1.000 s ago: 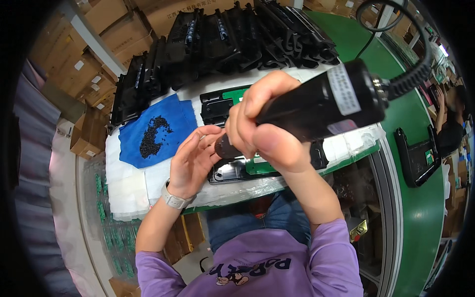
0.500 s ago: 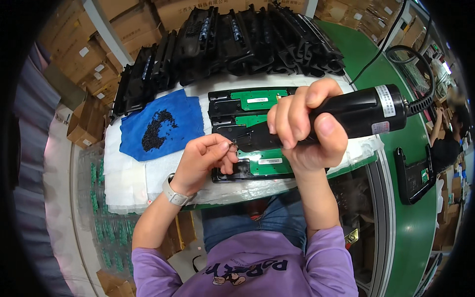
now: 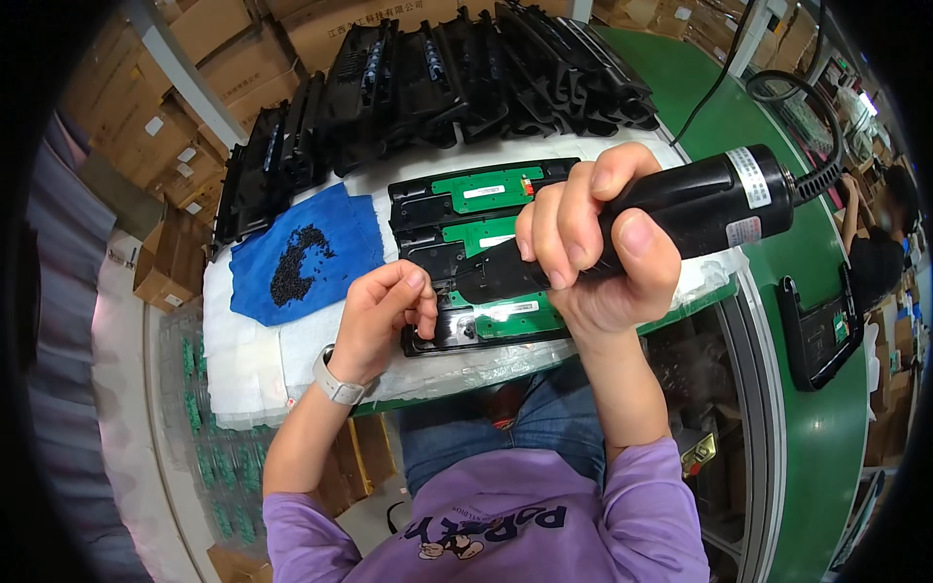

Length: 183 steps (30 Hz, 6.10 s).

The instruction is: Installing small green circuit boards onto toner cartridges and securing them with an electric screwdriver.

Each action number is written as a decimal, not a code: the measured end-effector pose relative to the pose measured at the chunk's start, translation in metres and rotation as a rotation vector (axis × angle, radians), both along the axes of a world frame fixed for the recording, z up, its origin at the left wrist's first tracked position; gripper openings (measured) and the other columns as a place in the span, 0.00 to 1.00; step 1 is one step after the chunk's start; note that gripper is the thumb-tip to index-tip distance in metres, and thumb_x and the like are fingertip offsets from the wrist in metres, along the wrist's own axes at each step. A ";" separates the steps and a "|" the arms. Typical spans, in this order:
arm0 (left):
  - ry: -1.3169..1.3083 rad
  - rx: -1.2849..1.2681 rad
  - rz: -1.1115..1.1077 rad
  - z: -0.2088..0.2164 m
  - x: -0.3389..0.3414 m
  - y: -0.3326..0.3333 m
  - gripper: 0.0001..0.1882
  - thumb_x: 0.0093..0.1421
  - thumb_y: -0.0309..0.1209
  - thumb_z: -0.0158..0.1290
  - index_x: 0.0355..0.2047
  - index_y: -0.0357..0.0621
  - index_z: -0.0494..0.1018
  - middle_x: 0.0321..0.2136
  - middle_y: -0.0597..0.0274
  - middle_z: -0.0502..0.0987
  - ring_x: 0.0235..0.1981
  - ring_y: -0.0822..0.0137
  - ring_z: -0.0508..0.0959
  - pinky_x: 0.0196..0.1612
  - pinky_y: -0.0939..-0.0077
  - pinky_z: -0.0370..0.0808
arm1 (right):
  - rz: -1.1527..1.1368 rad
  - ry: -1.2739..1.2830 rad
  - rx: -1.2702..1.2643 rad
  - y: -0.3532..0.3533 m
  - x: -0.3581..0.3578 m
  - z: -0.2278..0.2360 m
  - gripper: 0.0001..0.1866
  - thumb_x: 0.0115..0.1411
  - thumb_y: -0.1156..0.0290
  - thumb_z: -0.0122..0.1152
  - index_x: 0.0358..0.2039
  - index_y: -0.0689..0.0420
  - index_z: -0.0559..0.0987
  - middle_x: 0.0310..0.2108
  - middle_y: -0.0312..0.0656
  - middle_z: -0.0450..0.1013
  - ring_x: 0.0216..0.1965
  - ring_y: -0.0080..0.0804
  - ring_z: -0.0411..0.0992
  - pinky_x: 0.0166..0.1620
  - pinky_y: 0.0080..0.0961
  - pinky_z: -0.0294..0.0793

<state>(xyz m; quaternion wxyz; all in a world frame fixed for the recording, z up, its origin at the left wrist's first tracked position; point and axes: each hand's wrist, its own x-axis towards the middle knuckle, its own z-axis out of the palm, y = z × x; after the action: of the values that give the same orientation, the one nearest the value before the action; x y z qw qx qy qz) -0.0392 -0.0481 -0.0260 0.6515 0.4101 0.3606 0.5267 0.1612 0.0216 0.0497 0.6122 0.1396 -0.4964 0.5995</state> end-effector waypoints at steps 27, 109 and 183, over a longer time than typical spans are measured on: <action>0.764 0.624 -0.012 0.011 0.018 -0.007 0.07 0.48 0.26 0.58 0.25 0.36 0.73 0.22 0.60 0.73 0.23 0.67 0.74 0.27 0.77 0.70 | 0.103 -0.152 -0.272 -0.009 -0.001 0.003 0.11 0.55 0.68 0.48 0.36 0.60 0.65 0.15 0.35 0.60 0.12 0.23 0.59 0.21 0.22 0.62; 0.360 0.116 0.196 0.026 -0.003 0.001 0.05 0.53 0.22 0.54 0.32 0.35 0.73 0.25 0.64 0.76 0.25 0.78 0.75 0.30 0.87 0.72 | -0.001 0.015 -0.049 -0.018 0.055 0.004 0.19 0.59 0.56 0.49 0.40 0.59 0.65 0.18 0.33 0.63 0.15 0.23 0.62 0.27 0.26 0.64; 0.528 0.229 0.068 0.015 0.019 0.013 0.07 0.55 0.19 0.50 0.35 0.32 0.73 0.29 0.58 0.76 0.29 0.73 0.77 0.34 0.83 0.73 | -0.444 -0.608 -0.105 -0.011 0.032 -0.004 0.13 0.48 0.70 0.59 0.27 0.63 0.65 0.12 0.36 0.62 0.11 0.19 0.59 0.15 0.16 0.57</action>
<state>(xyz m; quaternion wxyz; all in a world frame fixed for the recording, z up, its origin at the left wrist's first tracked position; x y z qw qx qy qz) -0.0201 -0.0355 -0.0107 0.4665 0.5916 0.4694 0.4604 0.1933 0.0108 0.0452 0.5582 -0.1875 -0.6421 0.4909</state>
